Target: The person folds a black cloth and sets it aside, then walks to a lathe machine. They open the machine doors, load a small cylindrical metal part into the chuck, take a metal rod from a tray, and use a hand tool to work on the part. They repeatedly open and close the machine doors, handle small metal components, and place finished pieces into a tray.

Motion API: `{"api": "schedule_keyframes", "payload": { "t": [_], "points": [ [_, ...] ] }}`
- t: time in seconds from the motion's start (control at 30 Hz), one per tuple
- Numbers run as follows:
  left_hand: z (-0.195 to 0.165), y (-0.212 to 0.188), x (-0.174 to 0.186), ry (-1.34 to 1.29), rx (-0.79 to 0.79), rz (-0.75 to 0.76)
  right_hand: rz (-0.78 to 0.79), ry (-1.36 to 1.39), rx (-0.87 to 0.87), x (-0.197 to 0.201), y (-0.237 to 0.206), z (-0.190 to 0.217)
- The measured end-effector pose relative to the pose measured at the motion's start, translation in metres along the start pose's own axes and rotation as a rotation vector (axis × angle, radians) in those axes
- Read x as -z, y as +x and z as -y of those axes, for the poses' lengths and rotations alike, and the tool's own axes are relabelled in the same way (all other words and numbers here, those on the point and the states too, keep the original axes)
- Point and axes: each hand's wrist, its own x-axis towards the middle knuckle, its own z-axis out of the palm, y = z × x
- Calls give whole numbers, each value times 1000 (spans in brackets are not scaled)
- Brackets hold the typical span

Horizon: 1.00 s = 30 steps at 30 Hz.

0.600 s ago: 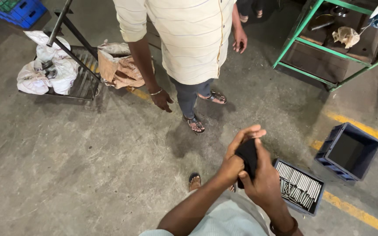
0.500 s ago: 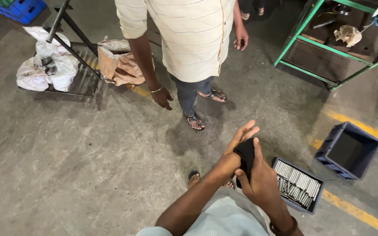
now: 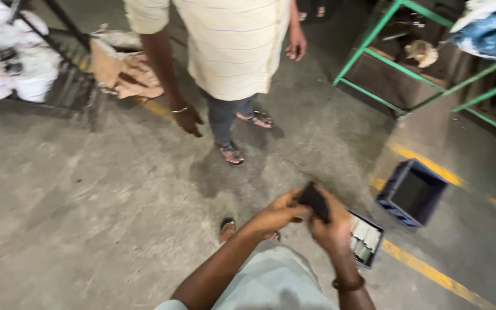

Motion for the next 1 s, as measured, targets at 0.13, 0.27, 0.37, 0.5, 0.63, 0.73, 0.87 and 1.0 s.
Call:
{"api": "schedule_keyframes", "payload": {
  "t": [0.13, 0.27, 0.37, 0.5, 0.63, 0.73, 0.87, 1.0],
  "points": [
    [-41, -35, 10, 353, -270, 93, -29, 826, -740, 10, -6, -47],
    [-80, -29, 7, 467, -413, 198, 127, 1306, -1134, -15, -30, -52],
    [-93, -30, 6, 301, -351, 460, 245, 1822, -1166, -39, -35, -25],
    [-111, -24, 8, 291, -334, 296, 227, 1746, -1083, -45, -8, 4],
    [-99, -23, -15, 770, -637, 200, -19, 1491, -1141, -19, -29, 20],
    [-50, -47, -44, 1155, -807, 343, -206, 1553, -1005, 2, -108, 46],
    [-10, -51, -104, 1378, -821, 584, -525, 1550, -882, 47, -167, 80],
    [44, -59, -177, 1333, -821, 841, -708, 1319, -903, 99, -220, 99]
  ]
}}
